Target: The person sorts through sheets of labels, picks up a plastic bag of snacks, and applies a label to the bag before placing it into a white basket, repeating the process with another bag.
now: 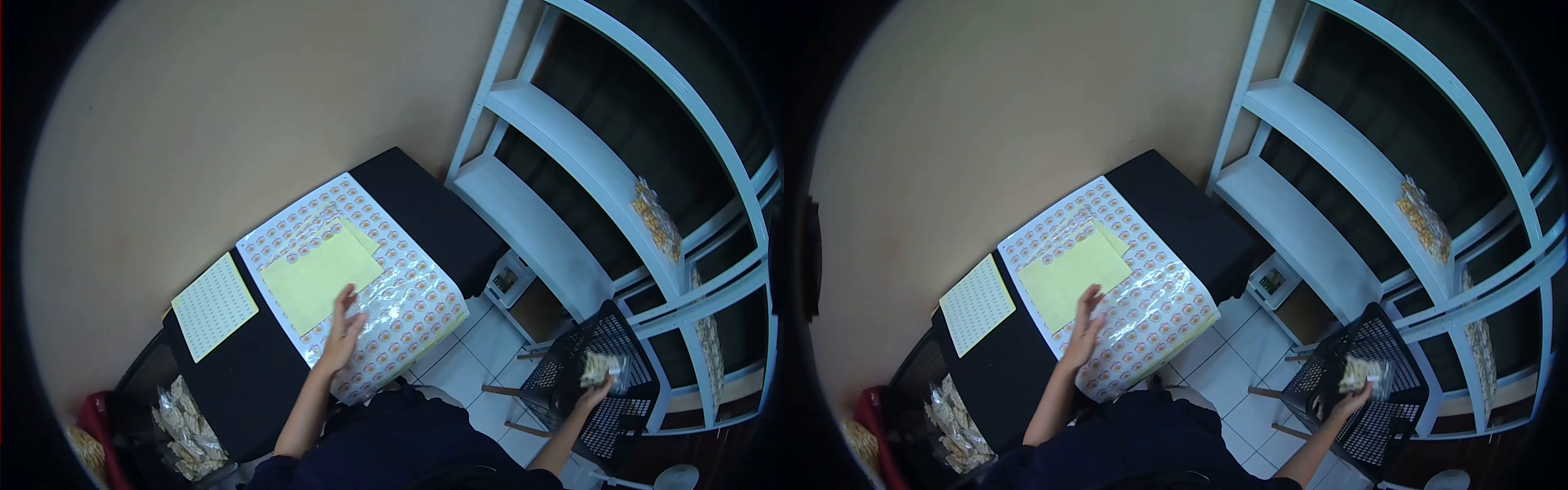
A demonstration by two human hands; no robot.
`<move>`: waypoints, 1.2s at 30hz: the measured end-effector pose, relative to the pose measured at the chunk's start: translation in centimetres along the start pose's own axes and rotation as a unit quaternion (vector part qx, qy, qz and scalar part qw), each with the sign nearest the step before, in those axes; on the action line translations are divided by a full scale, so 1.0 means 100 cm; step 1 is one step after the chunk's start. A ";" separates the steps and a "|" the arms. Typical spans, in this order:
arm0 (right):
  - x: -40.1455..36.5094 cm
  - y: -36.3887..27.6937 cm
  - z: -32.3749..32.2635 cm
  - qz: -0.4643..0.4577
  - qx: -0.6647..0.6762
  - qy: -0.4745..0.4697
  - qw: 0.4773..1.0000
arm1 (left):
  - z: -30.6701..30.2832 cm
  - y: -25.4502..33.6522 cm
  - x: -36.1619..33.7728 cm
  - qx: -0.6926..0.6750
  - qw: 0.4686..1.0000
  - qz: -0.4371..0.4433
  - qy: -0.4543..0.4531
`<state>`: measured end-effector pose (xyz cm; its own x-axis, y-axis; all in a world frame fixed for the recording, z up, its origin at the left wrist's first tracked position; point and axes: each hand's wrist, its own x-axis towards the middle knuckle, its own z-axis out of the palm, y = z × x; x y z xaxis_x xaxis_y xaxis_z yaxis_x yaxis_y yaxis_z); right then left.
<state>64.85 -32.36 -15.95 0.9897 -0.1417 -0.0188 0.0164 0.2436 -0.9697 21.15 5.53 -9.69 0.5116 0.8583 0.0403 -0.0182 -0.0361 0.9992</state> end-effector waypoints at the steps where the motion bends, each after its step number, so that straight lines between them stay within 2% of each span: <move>1: 0.020 0.016 -0.020 0.016 -0.001 0.015 1.000 | -0.016 -0.005 -0.008 0.012 0.999 -0.003 0.040; 3: 0.050 0.039 -0.047 0.076 0.071 -0.021 0.994 | -0.044 -0.018 -0.024 -0.012 0.993 -0.004 0.117; 5: 0.015 0.017 -0.014 0.170 -0.047 0.052 0.983 | -0.067 -0.018 -0.043 -0.018 0.984 -0.022 0.174; 6: 0.022 0.031 -0.009 0.180 -0.056 0.027 0.982 | -0.078 -0.021 -0.052 -0.011 0.979 -0.014 0.201; 8: 0.034 0.060 -0.003 0.084 -0.080 0.061 0.991 | -0.091 -0.011 -0.072 -0.018 0.967 -0.005 0.253; 9: -0.040 0.015 0.062 0.081 -0.125 0.124 0.981 | -0.098 -0.007 -0.083 -0.019 0.961 -0.009 0.275; 11: -0.040 0.026 0.092 0.032 -0.241 0.110 0.964 | -0.112 -0.005 -0.107 -0.028 0.943 0.020 0.332; 12: -0.048 0.034 0.110 -0.117 -0.294 0.073 0.946 | -0.118 -0.003 -0.119 -0.023 0.926 0.041 0.374; 14: -0.099 0.031 0.167 -0.410 -0.335 0.005 0.849 | -0.137 -0.001 -0.151 -0.010 0.897 0.059 0.438; 15: -0.119 0.036 0.193 -0.446 -0.284 -0.074 0.846 | -0.149 -0.002 -0.170 -0.009 0.863 0.083 0.498; 17: -0.198 0.036 0.248 -0.399 -0.218 -0.210 0.865 | -0.176 -0.002 -0.206 0.010 0.776 0.120 0.619; 19: -0.304 0.027 0.283 -0.222 -0.088 -0.380 0.893 | -0.209 -0.003 -0.250 0.051 0.715 0.099 0.691; 21: -0.399 0.021 0.288 -0.189 -0.057 -0.535 0.821 | -0.257 -0.049 -0.307 0.062 0.676 0.092 0.729; 22: -0.445 0.014 0.284 -0.187 -0.048 -0.595 0.780 | -0.276 -0.068 -0.328 0.056 0.658 0.062 0.748; 23: -0.486 0.007 0.276 -0.183 -0.039 -0.651 0.735 | -0.294 -0.091 -0.347 0.058 0.653 0.061 0.752; 25: -0.548 -0.002 0.258 -0.184 -0.029 -0.745 0.641 | -0.324 -0.144 -0.377 0.053 0.659 -0.028 0.750; 27: -0.590 -0.010 0.240 -0.161 -0.015 -0.805 0.571 | -0.345 -0.194 -0.391 0.002 0.691 -0.051 0.721; 29: -0.615 -0.004 0.224 -0.132 -0.005 -0.830 0.541 | -0.364 -0.226 -0.386 -0.099 0.713 -0.181 0.670; 31: -0.630 -0.007 0.216 -0.145 -0.037 -0.841 0.521 | -0.385 -0.264 -0.382 0.001 0.789 -0.327 0.520; 33: -0.637 0.000 0.212 -0.148 -0.055 -0.833 0.530 | -0.387 -0.248 -0.353 -0.097 0.794 -0.355 0.484; 34: -0.637 0.003 0.213 -0.165 -0.069 -0.825 0.537 | -0.386 -0.246 -0.338 -0.098 0.794 -0.356 0.483; 36: -0.637 0.008 0.214 -0.165 -0.097 -0.804 0.563 | -0.390 -0.246 -0.315 -0.327 0.701 -0.326 0.544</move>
<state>4.85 -2.63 -10.29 -0.2106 0.9413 0.2637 0.3757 0.3270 -0.8671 -28.00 -0.62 -35.44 -0.3570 0.4787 -0.8021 -0.6572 0.4815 0.5799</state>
